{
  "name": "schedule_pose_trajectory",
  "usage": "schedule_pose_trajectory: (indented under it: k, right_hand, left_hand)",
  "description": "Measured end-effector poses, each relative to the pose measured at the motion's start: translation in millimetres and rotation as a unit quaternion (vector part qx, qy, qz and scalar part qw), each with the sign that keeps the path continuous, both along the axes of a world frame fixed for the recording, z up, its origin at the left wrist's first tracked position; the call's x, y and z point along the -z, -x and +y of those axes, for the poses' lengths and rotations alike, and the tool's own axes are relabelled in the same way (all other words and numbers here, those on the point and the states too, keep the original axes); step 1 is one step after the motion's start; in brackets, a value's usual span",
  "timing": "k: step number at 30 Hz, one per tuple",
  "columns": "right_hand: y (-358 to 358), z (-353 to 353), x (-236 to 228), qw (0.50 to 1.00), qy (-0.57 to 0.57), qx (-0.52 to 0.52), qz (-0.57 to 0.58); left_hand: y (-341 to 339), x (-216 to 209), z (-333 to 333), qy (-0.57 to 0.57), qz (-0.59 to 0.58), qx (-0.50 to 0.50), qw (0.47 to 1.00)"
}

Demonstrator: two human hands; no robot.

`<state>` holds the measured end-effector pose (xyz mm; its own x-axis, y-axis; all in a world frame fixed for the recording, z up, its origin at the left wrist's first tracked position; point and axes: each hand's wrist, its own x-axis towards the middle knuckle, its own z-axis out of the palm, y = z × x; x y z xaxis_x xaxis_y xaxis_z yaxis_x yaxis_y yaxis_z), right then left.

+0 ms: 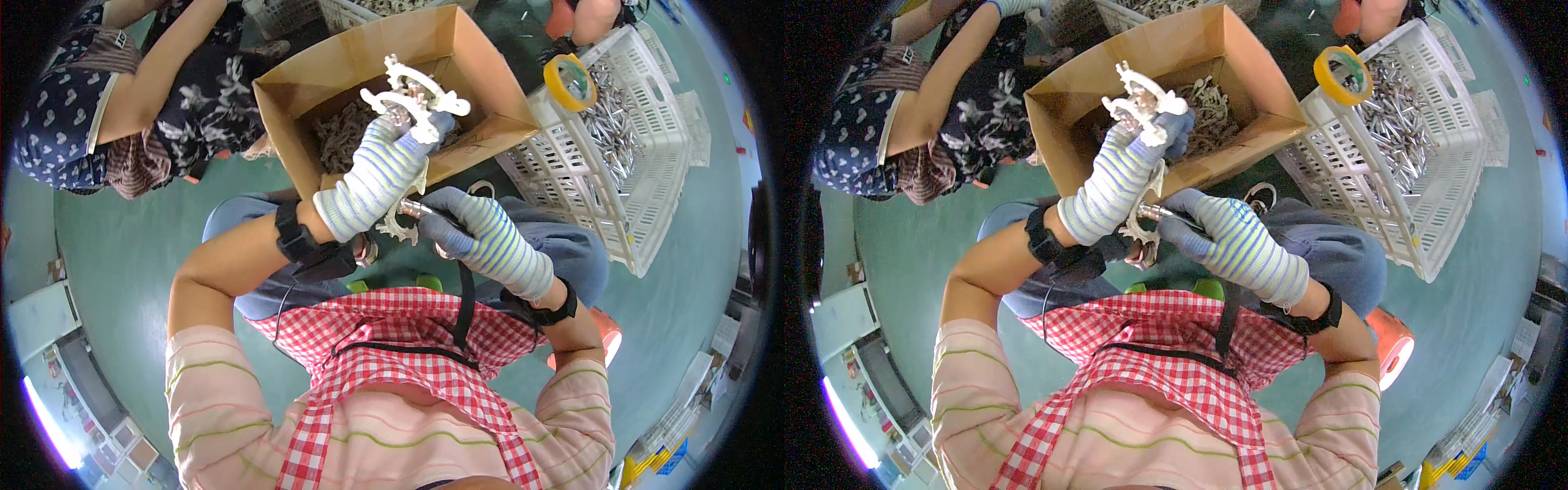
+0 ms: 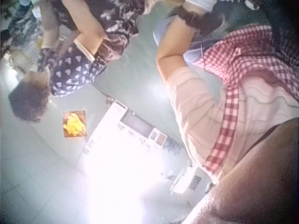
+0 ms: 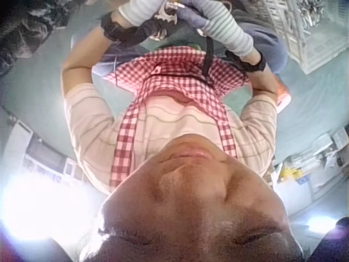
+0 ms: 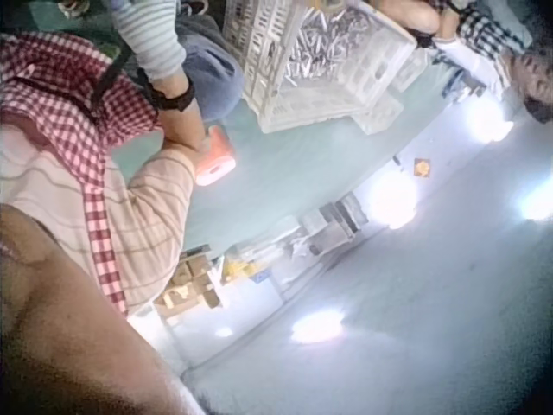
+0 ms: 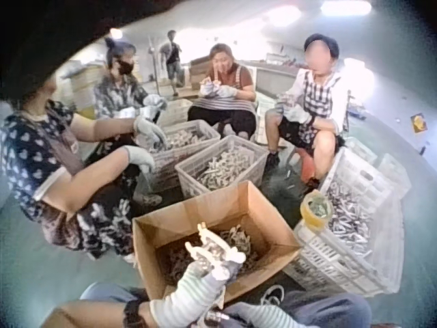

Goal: The person assembles metal brackets by inserting small components into the main frame and fitting them together by hand.

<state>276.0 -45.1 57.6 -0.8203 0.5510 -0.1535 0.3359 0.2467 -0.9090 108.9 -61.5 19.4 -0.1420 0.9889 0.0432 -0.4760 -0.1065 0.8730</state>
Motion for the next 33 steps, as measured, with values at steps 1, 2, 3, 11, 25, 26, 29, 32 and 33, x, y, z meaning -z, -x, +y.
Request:
schedule_pose_trajectory:
  k: [1, 2, 3, 11, 25, 26, 29, 32, 33]
  right_hand:
    - [1.0, -1.3, -0.1, 1.000, 0.004, -0.004, 0.000]
    - [2.0, -1.7, 0.1, 1.000, -0.006, -0.009, 0.003]
    - [2.6, -2.0, 0.5, 1.000, -0.016, -0.014, 0.006]
    - [2.5, -7.9, 7.4, 0.993, -0.111, 0.017, 0.022]
    - [8.5, -17.1, 7.4, 0.964, -0.264, -0.017, 0.000]
    - [8.1, -17.4, 6.0, 0.964, -0.265, -0.017, -0.001]
    - [8.8, -18.7, 1.7, 0.971, -0.240, -0.013, 0.003]
    - [9.9, -18.7, 1.3, 0.968, -0.251, -0.017, -0.004]
    - [9.6, -18.5, 2.5, 0.968, -0.250, -0.011, -0.001]
  left_hand:
    - [-0.2, 0.4, -2.3, 0.004, 0.000, -0.004, 1.000]
    - [0.1, -0.2, -3.2, 0.028, 0.016, -0.003, 0.999]
    - [1.1, 0.0, -4.0, 0.052, 0.031, -0.001, 0.998]
    - [-2.4, -1.8, -6.9, 0.126, 0.025, -0.008, 0.992]
    - [-12.6, 0.2, -14.9, 0.180, -0.048, -0.036, 0.982]
    - [-13.9, -1.6, -15.4, 0.180, -0.049, -0.036, 0.982]
    - [-14.7, -3.8, -16.4, 0.172, -0.049, -0.031, 0.983]
    - [-14.0, -2.5, -16.5, 0.164, -0.035, -0.018, 0.986]
    - [-14.7, -3.4, -15.2, 0.159, -0.051, -0.023, 0.986]
